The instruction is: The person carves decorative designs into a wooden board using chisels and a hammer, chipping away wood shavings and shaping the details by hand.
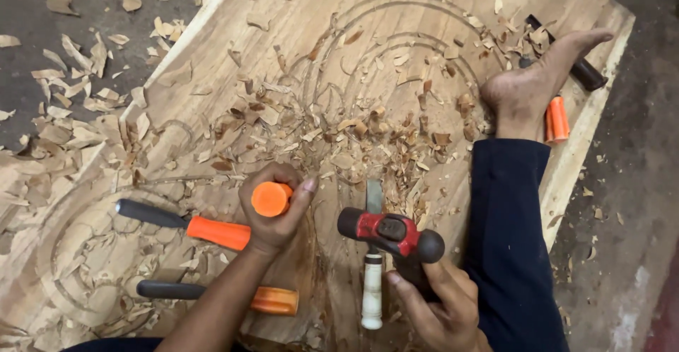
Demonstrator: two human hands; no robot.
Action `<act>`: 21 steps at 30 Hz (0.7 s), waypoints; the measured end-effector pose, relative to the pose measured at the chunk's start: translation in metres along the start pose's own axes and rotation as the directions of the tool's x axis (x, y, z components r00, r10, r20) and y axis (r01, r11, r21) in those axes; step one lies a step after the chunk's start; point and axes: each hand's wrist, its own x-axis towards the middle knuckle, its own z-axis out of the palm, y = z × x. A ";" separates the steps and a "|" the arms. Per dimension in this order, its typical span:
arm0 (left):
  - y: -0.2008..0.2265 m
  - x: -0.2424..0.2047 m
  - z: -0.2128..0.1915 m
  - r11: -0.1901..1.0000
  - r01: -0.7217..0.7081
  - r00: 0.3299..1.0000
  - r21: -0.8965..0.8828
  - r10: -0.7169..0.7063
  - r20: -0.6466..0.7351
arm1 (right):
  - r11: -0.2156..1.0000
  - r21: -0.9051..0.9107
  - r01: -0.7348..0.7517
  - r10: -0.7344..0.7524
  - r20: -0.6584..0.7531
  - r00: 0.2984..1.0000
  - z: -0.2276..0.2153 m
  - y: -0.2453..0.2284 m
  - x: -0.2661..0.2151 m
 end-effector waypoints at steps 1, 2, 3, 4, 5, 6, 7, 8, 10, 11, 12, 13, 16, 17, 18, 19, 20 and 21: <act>0.000 -0.002 0.000 0.999 -0.019 1.000 0.036 0.019 0.010 | 0.999 0.027 -0.044 0.043 0.006 0.999 0.000 0.003 -0.005; -0.001 -0.005 0.001 0.999 -0.015 1.000 0.036 0.015 0.011 | 0.999 0.027 -0.047 0.047 0.006 0.999 -0.001 0.002 -0.005; -0.003 -0.009 0.002 1.000 0.004 1.000 -0.005 -0.004 0.003 | 0.998 0.035 -0.055 0.055 0.014 0.998 -0.001 0.002 -0.006; -0.004 -0.011 0.003 0.999 0.020 1.000 -0.047 -0.020 -0.007 | 0.997 0.044 -0.059 0.058 0.021 0.998 -0.002 0.002 -0.005; -0.004 -0.013 0.004 0.999 0.020 1.000 -0.047 -0.021 -0.007 | 0.997 0.044 -0.059 0.058 0.021 0.998 -0.002 0.000 -0.006; -0.005 -0.015 0.005 0.997 -0.046 0.999 -0.061 0.047 0.023 | 0.998 0.035 -0.042 0.042 0.009 0.999 -0.002 -0.001 -0.005; -0.005 -0.016 0.006 0.991 -0.110 0.992 -0.077 0.115 0.052 | 0.999 0.026 -0.026 0.026 -0.002 1.000 -0.002 -0.002 -0.006; -0.004 -0.016 0.009 0.991 -0.110 0.992 -0.075 0.114 0.051 | 0.999 0.027 -0.026 0.026 -0.001 1.000 -0.002 -0.003 -0.012; -0.002 -0.017 0.014 0.971 -0.235 0.969 0.040 0.230 0.093 | 0.975 -0.154 -0.157 0.142 -0.109 0.984 -0.002 -0.006 -0.026; -0.002 -0.017 0.015 0.972 -0.232 0.969 0.043 0.227 0.094 | 0.975 -0.152 -0.160 0.145 -0.108 0.984 -0.001 -0.006 -0.020; -0.002 -0.017 0.017 0.966 -0.258 0.960 0.033 0.253 0.117 | 0.983 -0.154 -0.096 0.089 -0.051 0.995 -0.001 -0.007 -0.015; -0.002 -0.017 0.018 0.959 -0.284 0.950 0.023 0.279 0.139 | 0.988 -0.152 -0.031 0.033 0.006 0.999 -0.001 -0.008 -0.009; -0.001 -0.016 0.020 0.960 -0.279 0.951 0.017 0.273 0.142 | 0.976 -0.132 0.175 -0.151 0.177 0.973 -0.003 -0.015 0.020; 0.001 -0.013 0.019 0.959 -0.282 0.951 0.015 0.277 0.141 | 0.975 -0.135 0.178 -0.153 0.177 0.972 -0.001 -0.021 0.026; 0.003 -0.010 0.016 0.958 -0.286 0.946 0.035 0.277 0.166 | 0.980 -0.127 0.156 -0.135 0.155 0.979 0.002 -0.028 0.032; 0.004 -0.006 0.014 0.955 -0.291 0.942 0.054 0.276 0.192 | 0.984 -0.119 0.133 -0.117 0.134 0.984 0.005 -0.033 0.039; 0.005 -0.003 0.010 0.956 -0.289 0.943 0.057 0.274 0.190 | 0.984 -0.116 0.132 -0.116 0.136 0.984 0.005 -0.027 0.031; 0.006 -0.001 0.006 0.993 -0.113 0.970 -0.046 0.120 0.211 | 0.988 -0.049 0.148 -0.143 0.080 0.986 0.006 -0.020 0.024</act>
